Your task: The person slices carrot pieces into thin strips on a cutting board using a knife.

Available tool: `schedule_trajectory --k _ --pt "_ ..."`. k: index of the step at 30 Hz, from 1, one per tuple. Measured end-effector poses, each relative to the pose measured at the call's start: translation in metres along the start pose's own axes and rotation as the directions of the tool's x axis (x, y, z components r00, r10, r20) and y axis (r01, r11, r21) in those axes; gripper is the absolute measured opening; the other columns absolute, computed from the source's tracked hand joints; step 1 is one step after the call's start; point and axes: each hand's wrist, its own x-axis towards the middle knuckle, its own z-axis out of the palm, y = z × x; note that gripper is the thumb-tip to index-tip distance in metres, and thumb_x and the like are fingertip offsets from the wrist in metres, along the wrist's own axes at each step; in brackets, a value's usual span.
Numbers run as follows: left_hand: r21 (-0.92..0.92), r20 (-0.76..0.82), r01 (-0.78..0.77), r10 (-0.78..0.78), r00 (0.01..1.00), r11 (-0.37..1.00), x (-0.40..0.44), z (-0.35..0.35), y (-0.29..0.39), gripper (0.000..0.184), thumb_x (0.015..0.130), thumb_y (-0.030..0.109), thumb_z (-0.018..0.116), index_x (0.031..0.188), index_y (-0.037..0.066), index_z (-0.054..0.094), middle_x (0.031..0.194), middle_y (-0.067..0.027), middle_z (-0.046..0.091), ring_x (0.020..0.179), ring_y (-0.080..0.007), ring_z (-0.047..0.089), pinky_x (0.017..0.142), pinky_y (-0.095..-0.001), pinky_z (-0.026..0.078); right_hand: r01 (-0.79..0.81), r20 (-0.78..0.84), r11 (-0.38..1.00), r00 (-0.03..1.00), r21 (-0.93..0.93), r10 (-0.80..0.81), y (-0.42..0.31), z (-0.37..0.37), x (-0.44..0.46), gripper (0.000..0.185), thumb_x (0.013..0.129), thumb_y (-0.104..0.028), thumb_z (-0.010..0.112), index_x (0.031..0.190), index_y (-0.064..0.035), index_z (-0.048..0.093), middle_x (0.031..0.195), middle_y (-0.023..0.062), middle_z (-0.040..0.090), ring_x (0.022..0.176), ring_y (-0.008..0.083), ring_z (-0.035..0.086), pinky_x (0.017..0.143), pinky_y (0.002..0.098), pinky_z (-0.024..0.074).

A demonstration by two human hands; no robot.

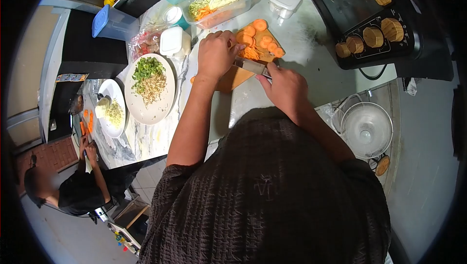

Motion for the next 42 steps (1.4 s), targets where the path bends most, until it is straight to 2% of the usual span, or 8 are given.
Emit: schedule_trajectory --k 4,8,16,20,22,26,34,42 --pt "-0.109 -0.014 -0.122 0.121 0.993 0.987 0.000 0.009 -0.008 0.016 0.081 0.020 0.070 0.089 0.007 0.066 0.083 -0.0135 0.067 0.082 -0.0324 0.063 0.075 -0.0418 0.049 -0.008 0.039 1.000 0.999 0.005 0.008 -0.001 -0.004 0.000 0.037 0.089 -0.041 0.060 0.097 -0.0055 0.062 0.068 0.0136 0.065 0.066 0.0334 0.066 0.061 0.0435 0.0517" --pt "-0.249 0.040 -0.051 0.062 0.997 0.967 0.001 0.011 -0.012 0.013 0.084 0.010 0.064 0.096 0.006 0.065 0.089 -0.0144 0.068 0.083 -0.0344 0.063 0.076 -0.0424 0.050 -0.066 0.087 0.995 0.994 0.072 0.059 0.000 -0.005 -0.001 0.036 0.091 -0.040 0.058 0.097 -0.0051 0.061 0.070 0.0149 0.066 0.068 0.0356 0.066 0.063 0.0457 0.0517" --pt "-0.468 -0.018 0.050 -0.066 0.998 0.882 -0.002 -0.008 -0.011 0.012 0.091 0.005 0.060 0.103 0.002 0.060 0.089 -0.0038 0.065 0.076 -0.0128 0.059 0.071 -0.0262 0.047 -0.195 0.186 0.952 0.971 0.236 0.153 0.002 -0.004 -0.005 0.038 0.094 -0.040 0.054 0.094 -0.0023 0.060 0.075 0.0196 0.066 0.077 0.0410 0.064 0.071 0.0487 0.0501" --pt "-0.618 -0.089 0.114 -0.214 0.973 0.778 -0.022 -0.007 -0.014 0.013 0.089 0.012 0.064 0.097 0.001 0.062 0.080 -0.0049 0.065 0.067 -0.0118 0.056 0.063 -0.0257 0.046 -0.293 0.317 0.894 0.930 0.339 0.184 -0.009 -0.012 -0.008 0.040 0.097 -0.039 0.047 0.098 -0.0004 0.058 0.083 0.0234 0.065 0.084 0.0434 0.062 0.077 0.0503 0.0474" --pt "-0.686 0.056 0.338 -0.417 0.907 0.644 -0.033 -0.007 -0.010 0.017 0.090 0.016 0.066 0.090 0.000 0.062 0.075 -0.0015 0.062 0.064 -0.0061 0.050 0.059 -0.0213 0.042 -0.325 0.365 0.879 0.911 0.348 0.192 -0.012 -0.012 -0.006 0.040 0.098 -0.038 0.045 0.099 0.0001 0.057 0.086 0.0246 0.065 0.086 0.0443 0.061 0.078 0.0507 0.0466" --pt "-0.658 0.297 0.569 -0.524 0.798 0.493 -0.050 0.008 -0.012 0.020 0.090 0.018 0.066 0.086 0.000 0.060 0.070 -0.0044 0.064 0.055 -0.0081 0.055 0.049 -0.0235 0.044 -0.354 0.432 0.868 0.882 0.348 0.187 -0.013 -0.006 -0.006 0.041 0.099 -0.038 0.042 0.101 0.0007 0.056 0.088 0.0258 0.064 0.089 0.0450 0.060 0.080 0.0508 0.0455" --pt "-0.682 0.442 0.651 -0.521 0.731 0.334 -0.053 0.026 -0.013 0.019 0.090 0.014 0.063 0.087 -0.004 0.062 0.070 -0.0074 0.065 0.051 -0.0116 0.058 0.046 -0.0237 0.045 -0.350 0.421 0.873 0.886 0.339 0.192 -0.009 0.003 -0.005 0.041 0.099 -0.037 0.042 0.099 0.0020 0.055 0.089 0.0280 0.063 0.089 0.0465 0.059 0.078 0.0514 0.0452" --pt "-0.654 0.447 0.676 -0.548 0.707 0.339 -0.050 0.028 -0.014 0.017 0.088 0.013 0.064 0.087 -0.004 0.063 0.072 -0.0078 0.066 0.053 -0.0114 0.060 0.043 -0.0226 0.042 -0.302 0.392 0.881 0.908 0.364 0.149 -0.005 0.016 -0.009 0.039 0.099 -0.036 0.044 0.094 0.0002 0.056 0.081 0.0257 0.064 0.082 0.0462 0.061 0.075 0.0544 0.0460"
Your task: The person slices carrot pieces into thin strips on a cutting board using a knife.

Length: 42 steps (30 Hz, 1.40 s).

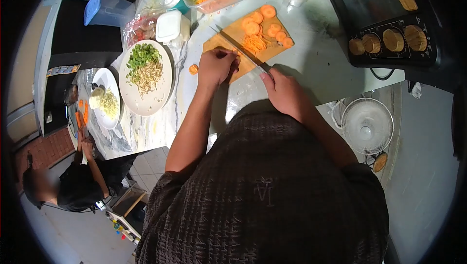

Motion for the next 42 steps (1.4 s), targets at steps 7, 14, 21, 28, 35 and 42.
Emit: schedule_trajectory --k 7,14,21,28,35,42 --pt "0.054 0.030 0.108 -0.110 0.993 0.993 0.002 -0.002 0.010 0.017 0.088 0.015 0.064 0.086 -0.002 0.065 0.070 -0.0056 0.066 0.051 -0.0095 0.058 0.041 -0.0218 0.039 0.034 -0.035 0.999 0.999 -0.013 -0.034 -0.004 0.001 0.002 0.040 0.099 -0.036 0.043 0.093 0.0016 0.055 0.078 0.0273 0.063 0.081 0.0469 0.061 0.075 0.0552 0.0458" --pt "0.055 0.035 0.132 -0.134 0.990 0.990 0.000 -0.002 0.015 0.016 0.088 0.015 0.063 0.085 -0.001 0.064 0.067 -0.0043 0.064 0.050 -0.0082 0.056 0.039 -0.0212 0.037 -0.009 0.055 1.000 0.998 -0.013 0.009 -0.010 -0.002 0.005 0.041 0.100 -0.036 0.039 0.101 0.0019 0.053 0.086 0.0296 0.063 0.087 0.0482 0.060 0.079 0.0550 0.0452" --pt "0.032 0.031 0.079 -0.080 0.996 0.996 0.001 -0.001 0.010 0.015 0.088 0.012 0.062 0.086 -0.003 0.062 0.070 -0.0060 0.065 0.051 -0.0093 0.057 0.039 -0.0211 0.038 -0.001 0.070 0.998 0.998 -0.056 0.005 -0.011 0.001 0.004 0.040 0.101 -0.036 0.038 0.106 0.0007 0.052 0.088 0.0280 0.064 0.089 0.0467 0.061 0.080 0.0548 0.0472" --pt "0.082 0.057 0.001 -0.005 0.998 0.997 0.006 -0.003 0.004 0.016 0.089 0.011 0.062 0.084 -0.005 0.062 0.071 -0.0090 0.066 0.053 -0.0116 0.059 0.046 -0.0236 0.044 -0.013 0.057 0.997 0.998 -0.075 0.017 -0.011 -0.001 0.007 0.039 0.100 -0.037 0.040 0.105 0.0001 0.052 0.089 0.0276 0.065 0.088 0.0473 0.062 0.079 0.0545 0.0484" --pt "0.147 -0.008 -0.011 0.012 1.000 0.989 0.003 0.002 0.002 0.020 0.088 0.011 0.062 0.084 -0.008 0.064 0.068 -0.0100 0.066 0.054 -0.0130 0.061 0.051 -0.0256 0.048 -0.039 0.096 0.997 0.994 -0.065 0.045 -0.010 0.001 0.011 0.037 0.099 -0.036 0.043 0.103 0.0004 0.052 0.089 0.0277 0.065 0.087 0.0474 0.062 0.078 0.0544 0.0487" --pt "0.156 -0.027 -0.002 0.007 1.000 0.988 0.000 0.003 0.006 0.018 0.088 0.009 0.063 0.087 -0.009 0.064 0.073 -0.0119 0.067 0.059 -0.0141 0.063 0.054 -0.0252 0.050 -0.025 0.043 1.000 0.999 0.010 0.024 -0.011 0.011 0.017 0.038 0.099 -0.035 0.044 0.103 0.0020 0.050 0.084 0.0308 0.063 0.082 0.0515 0.060 0.076 0.0572 0.0472"
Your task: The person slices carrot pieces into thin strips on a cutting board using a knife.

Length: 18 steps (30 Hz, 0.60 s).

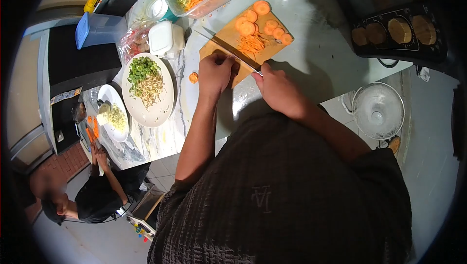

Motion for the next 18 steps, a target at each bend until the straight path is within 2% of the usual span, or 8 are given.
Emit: schedule_trajectory --k 4,9,12,16,18 --pt "-0.121 0.002 0.033 -0.033 0.999 0.992 0.001 0.000 -0.003 0.019 0.088 0.010 0.064 0.087 -0.009 0.064 0.072 -0.0110 0.067 0.058 -0.0137 0.062 0.053 -0.0244 0.049 0.012 0.000 0.998 1.000 -0.054 -0.012 -0.001 -0.008 -0.006 0.036 0.098 -0.034 0.046 0.102 0.0016 0.052 0.085 0.0277 0.065 0.084 0.0473 0.062 0.075 0.0548 0.0487" --pt "-0.062 0.009 0.027 -0.026 1.000 0.998 0.000 0.000 -0.003 0.019 0.088 0.012 0.065 0.087 -0.007 0.064 0.071 -0.0096 0.067 0.055 -0.0123 0.061 0.050 -0.0242 0.048 -0.006 -0.078 0.996 0.997 -0.084 -0.001 0.015 -0.010 -0.012 0.036 0.098 -0.035 0.046 0.100 0.0003 0.053 0.082 0.0271 0.065 0.082 0.0472 0.062 0.074 0.0554 0.0477" --pt "-0.007 -0.013 0.000 0.000 1.000 1.000 0.000 0.000 -0.005 0.019 0.089 0.013 0.065 0.086 -0.006 0.065 0.069 -0.0090 0.066 0.053 -0.0120 0.060 0.049 -0.0242 0.047 -0.011 -0.073 0.993 0.997 -0.116 0.002 0.014 -0.013 -0.013 0.036 0.098 -0.036 0.046 0.098 -0.0001 0.053 0.080 0.0266 0.065 0.082 0.0466 0.062 0.075 0.0554 0.0474" --pt "-0.046 0.008 0.005 -0.005 1.000 0.999 -0.004 -0.001 0.001 0.020 0.089 0.015 0.065 0.086 -0.005 0.065 0.067 -0.0082 0.066 0.052 -0.0116 0.060 0.047 -0.0239 0.046 -0.009 -0.104 0.992 0.995 -0.125 -0.004 0.008 -0.019 -0.017 0.036 0.098 -0.036 0.046 0.097 -0.0003 0.053 0.078 0.0263 0.065 0.081 0.0463 0.062 0.074 0.0549 0.0476" --pt "-0.032 0.002 -0.009 0.009 1.000 0.999 -0.002 -0.001 -0.004 0.021 0.089 0.015 0.065 0.085 -0.005 0.065 0.066 -0.0082 0.065 0.051 -0.0114 0.059 0.046 -0.0239 0.045 -0.034 -0.062 0.992 0.998 -0.120 0.027 0.006 -0.023 -0.016 0.037 0.098 -0.036 0.046 0.097 -0.0003 0.053 0.078 0.0261 0.065 0.081 0.0466 0.062 0.075 0.0549 0.0474"
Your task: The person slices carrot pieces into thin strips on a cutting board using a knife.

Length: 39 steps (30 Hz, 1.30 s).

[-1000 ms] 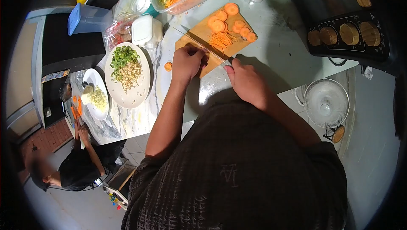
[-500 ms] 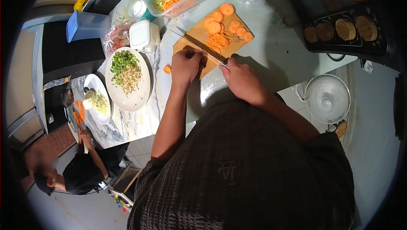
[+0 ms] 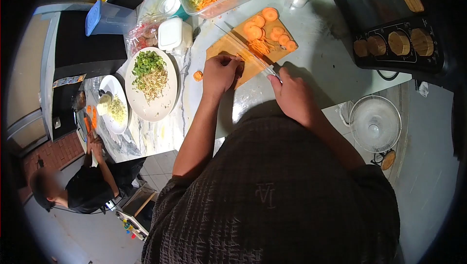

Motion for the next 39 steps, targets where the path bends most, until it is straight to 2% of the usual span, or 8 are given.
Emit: schedule_trajectory --k 7,12,19,27,31,34,36,39 --pt "0.033 -0.010 0.010 -0.009 1.000 0.999 -0.002 -0.001 0.000 0.021 0.089 0.015 0.064 0.086 -0.006 0.065 0.066 -0.0084 0.066 0.052 -0.0114 0.060 0.047 -0.0247 0.046 0.085 -0.019 0.996 0.996 0.021 -0.085 0.002 0.009 0.003 0.039 0.098 -0.038 0.045 0.097 -0.0001 0.055 0.079 0.0269 0.064 0.081 0.0471 0.062 0.076 0.0550 0.0467" --pt "-0.003 0.009 -0.009 0.009 1.000 1.000 -0.001 -0.001 0.002 0.021 0.088 0.013 0.062 0.086 -0.007 0.067 0.063 -0.0081 0.065 0.050 -0.0114 0.059 0.050 -0.0259 0.046 0.078 -0.015 0.992 0.997 0.095 -0.077 0.002 0.020 0.009 0.038 0.099 -0.034 0.044 0.094 0.0023 0.054 0.080 0.0288 0.063 0.081 0.0483 0.059 0.074 0.0553 0.0451" --pt "-0.063 -0.029 0.019 -0.020 0.999 0.998 0.000 0.001 -0.001 0.020 0.087 0.012 0.062 0.085 -0.007 0.066 0.065 -0.0085 0.066 0.052 -0.0121 0.061 0.050 -0.0255 0.047 0.070 -0.015 0.995 0.997 0.072 -0.069 -0.008 0.019 0.004 0.039 0.099 -0.032 0.045 0.095 0.0047 0.055 0.082 0.0304 0.064 0.084 0.0487 0.061 0.077 0.0549 0.0473" --pt "0.036 -0.068 -0.002 0.004 0.998 0.999 -0.003 0.004 -0.002 0.021 0.088 0.015 0.063 0.087 -0.006 0.066 0.067 -0.0087 0.067 0.054 -0.0124 0.063 0.051 -0.0254 0.048 0.070 0.000 0.994 0.998 0.087 -0.071 -0.006 0.027 0.005 0.038 0.099 -0.035 0.045 0.098 0.0022 0.054 0.082 0.0312 0.062 0.084 0.0491 0.059 0.075 0.0552 0.0462" --pt "0.010 -0.054 -0.014 0.014 0.998 1.000 -0.001 0.002 -0.004 0.024 0.089 0.018 0.063 0.088 -0.005 0.066 0.066 -0.0090 0.067 0.054 -0.0126 0.063 0.053 -0.0259 0.048 0.063 -0.009 0.996 0.998 0.057 -0.062 -0.014 0.022 0.003 0.039 0.099 -0.034 0.045 0.100 0.0045 0.053 0.083 0.0300 0.064 0.083 0.0482 0.062 0.075 0.0546 0.0486" --pt "0.103 -0.063 -0.007 0.014 0.998 0.995 -0.001 0.003 -0.005 0.026 0.089 0.021 0.062 0.088 -0.005 0.066 0.066 -0.0094 0.067 0.054 -0.0131 0.064 0.054 -0.0262 0.048 0.021 0.011 0.997 1.000 0.073 -0.022 -0.014 0.025 0.002 0.038 0.099 -0.033 0.045 0.099 0.0039 0.053 0.083 0.0295 0.064 0.082 0.0480 0.062 0.074 0.0550 0.0489" --pt "0.083 -0.041 -0.004 0.007 0.999 0.997 0.001 0.002 -0.007 0.027 0.089 0.022 0.062 0.088 -0.005 0.066 0.065 -0.0097 0.067 0.055 -0.0137 0.064 0.054 -0.0264 0.048 0.067 -0.032 0.997 0.997 0.049 -0.066 -0.012 0.027 0.002 0.038 0.098 -0.033 0.046 0.097 0.0038 0.053 0.084 0.0292 0.064 0.081 0.0481 0.062 0.073 0.0548 0.0497" --pt "0.124 -0.065 0.001 0.007 0.998 0.992 0.000 0.001 -0.014 0.026 0.089 0.021 0.062 0.088 -0.005 0.067 0.065 -0.0098 0.067 0.055 -0.0141 0.064 0.053 -0.0267 0.047 0.007 0.005 0.998 1.000 0.055 -0.008 -0.015 0.028 0.000 0.037 0.098 -0.033 0.048 0.095 0.0040 0.053 0.083 0.0288 0.064 0.080 0.0481 0.063 0.071 0.0540 0.0505"
